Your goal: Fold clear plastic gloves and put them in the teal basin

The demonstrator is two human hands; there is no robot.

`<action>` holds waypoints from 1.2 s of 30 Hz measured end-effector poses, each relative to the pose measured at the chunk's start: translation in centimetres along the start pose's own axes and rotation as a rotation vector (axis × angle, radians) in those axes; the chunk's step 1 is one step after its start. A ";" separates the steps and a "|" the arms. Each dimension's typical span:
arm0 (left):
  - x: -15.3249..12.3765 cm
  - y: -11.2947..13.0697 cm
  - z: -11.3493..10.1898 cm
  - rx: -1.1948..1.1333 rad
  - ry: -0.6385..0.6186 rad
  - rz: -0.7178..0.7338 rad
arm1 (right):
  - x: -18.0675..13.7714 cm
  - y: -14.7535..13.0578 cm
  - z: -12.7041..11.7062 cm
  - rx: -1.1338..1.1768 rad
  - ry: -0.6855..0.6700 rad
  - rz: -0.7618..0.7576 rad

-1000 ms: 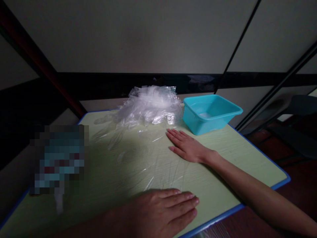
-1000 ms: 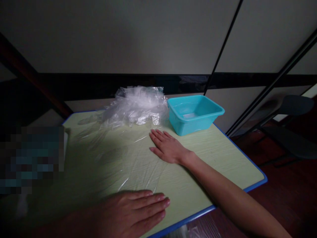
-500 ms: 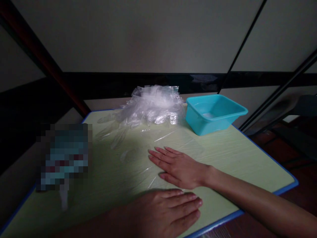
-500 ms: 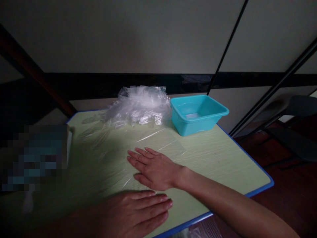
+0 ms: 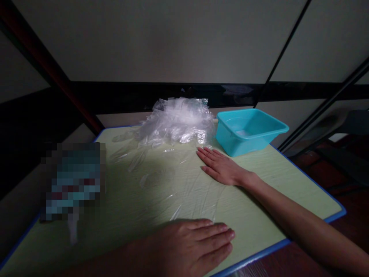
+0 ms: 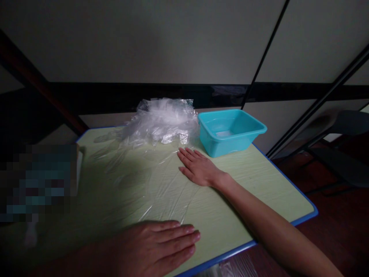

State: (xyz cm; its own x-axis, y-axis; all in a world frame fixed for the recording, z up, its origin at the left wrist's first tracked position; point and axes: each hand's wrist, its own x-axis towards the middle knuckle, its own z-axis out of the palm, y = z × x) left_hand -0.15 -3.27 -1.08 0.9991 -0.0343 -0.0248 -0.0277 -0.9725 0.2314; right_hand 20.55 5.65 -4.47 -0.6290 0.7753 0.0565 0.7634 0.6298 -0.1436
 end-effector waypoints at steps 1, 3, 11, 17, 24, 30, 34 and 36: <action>0.0 0.0 0.1 0.006 0.014 -0.004 | 0.0 -0.1 -0.1 0.002 0.007 0.015; 0.1 0.1 0.1 0.020 0.044 -0.003 | 0.0 -1.0 -0.6 0.011 0.016 0.007; 0.2 0.0 0.3 0.019 0.119 0.000 | -0.8 -7.0 -1.2 0.127 -0.091 -0.353; 0.1 0.1 -0.2 0.015 0.093 -0.007 | -0.7 -6.1 -0.5 0.123 -0.075 -0.284; 0.0 0.1 0.0 0.007 0.026 0.000 | 0.0 -2.8 -0.3 0.022 -0.052 -0.132; 0.0 0.1 -0.4 0.031 0.029 0.007 | -0.2 -1.6 -0.7 0.004 -0.032 -0.053; 0.2 0.2 -0.8 0.041 -0.006 0.001 | -0.8 -2.7 -1.6 0.105 -0.090 -0.244; 0.2 0.2 -0.6 0.027 0.017 -0.009 | -1.0 -3.4 -1.9 0.160 -0.132 -0.339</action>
State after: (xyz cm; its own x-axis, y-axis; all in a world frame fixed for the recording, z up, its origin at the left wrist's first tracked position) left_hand 0.06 -3.35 -0.43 0.9997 -0.0223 -0.0101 -0.0198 -0.9786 0.2046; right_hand 18.86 2.81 -2.17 -0.8629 0.5053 0.0008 0.4831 0.8255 -0.2917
